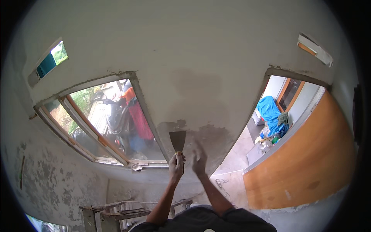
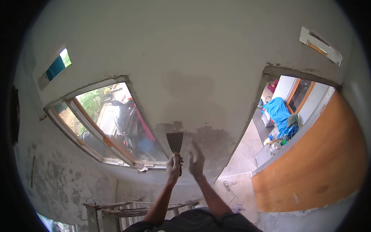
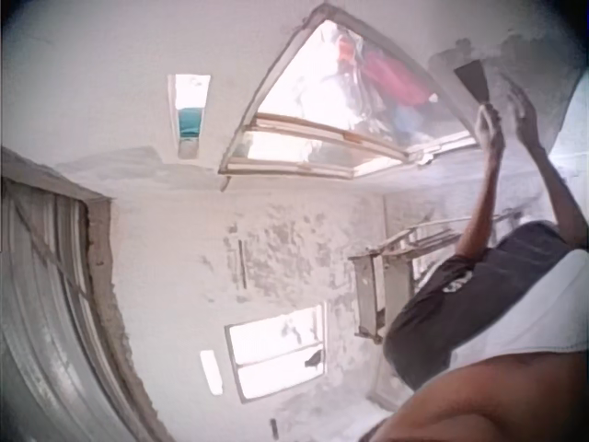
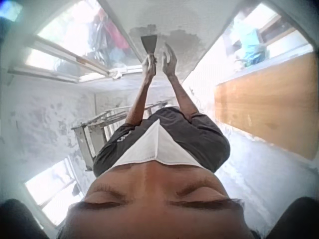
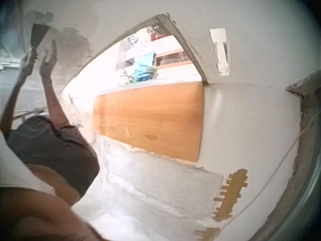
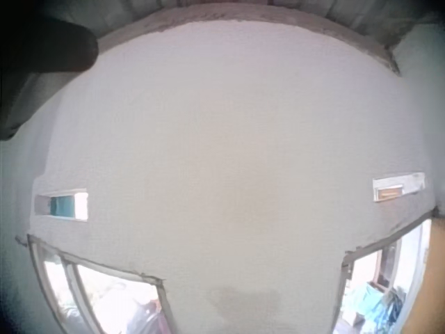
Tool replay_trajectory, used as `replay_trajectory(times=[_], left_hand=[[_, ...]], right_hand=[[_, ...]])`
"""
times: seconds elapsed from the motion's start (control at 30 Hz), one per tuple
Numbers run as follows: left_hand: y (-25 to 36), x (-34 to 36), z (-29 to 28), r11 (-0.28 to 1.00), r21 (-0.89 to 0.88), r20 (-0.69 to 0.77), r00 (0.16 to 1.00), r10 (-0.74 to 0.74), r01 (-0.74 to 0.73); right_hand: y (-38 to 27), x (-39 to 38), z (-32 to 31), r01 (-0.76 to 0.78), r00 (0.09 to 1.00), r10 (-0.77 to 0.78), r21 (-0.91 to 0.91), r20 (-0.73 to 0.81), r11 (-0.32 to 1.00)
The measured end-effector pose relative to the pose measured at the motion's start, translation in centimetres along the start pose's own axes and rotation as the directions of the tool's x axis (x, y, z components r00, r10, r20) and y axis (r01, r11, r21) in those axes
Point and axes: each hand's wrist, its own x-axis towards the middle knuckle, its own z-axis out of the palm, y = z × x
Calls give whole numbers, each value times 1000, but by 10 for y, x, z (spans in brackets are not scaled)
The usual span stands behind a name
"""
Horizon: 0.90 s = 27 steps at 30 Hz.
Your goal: The person applies plaster to an interior wall near a window frame using a putty knife.
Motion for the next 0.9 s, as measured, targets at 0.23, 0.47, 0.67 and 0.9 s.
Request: replay_trajectory(times=[0.23, 0.47, 0.67, 0.9], left_hand=[[-15, -6, -3, 931, 324, -86, 975, 206, -168], [2, 11, -15, 988, 136, 43, 997, 64, -69], [25, 17, -4, 996, -64, 136, 989, -60, 69], [26, 21, 1, 986, -144, 96, 993, -72, 85]], right_hand=[[4, -71, 26, -460, 879, 372, 328, 298, 825], [-4, -45, 35, -381, 907, 331, 172, 259, 909], [-14, -23, 44, -248, 963, 220, 197, 153, 949], [-12, -13, 55, -257, 967, 252, 196, 49, 946]])
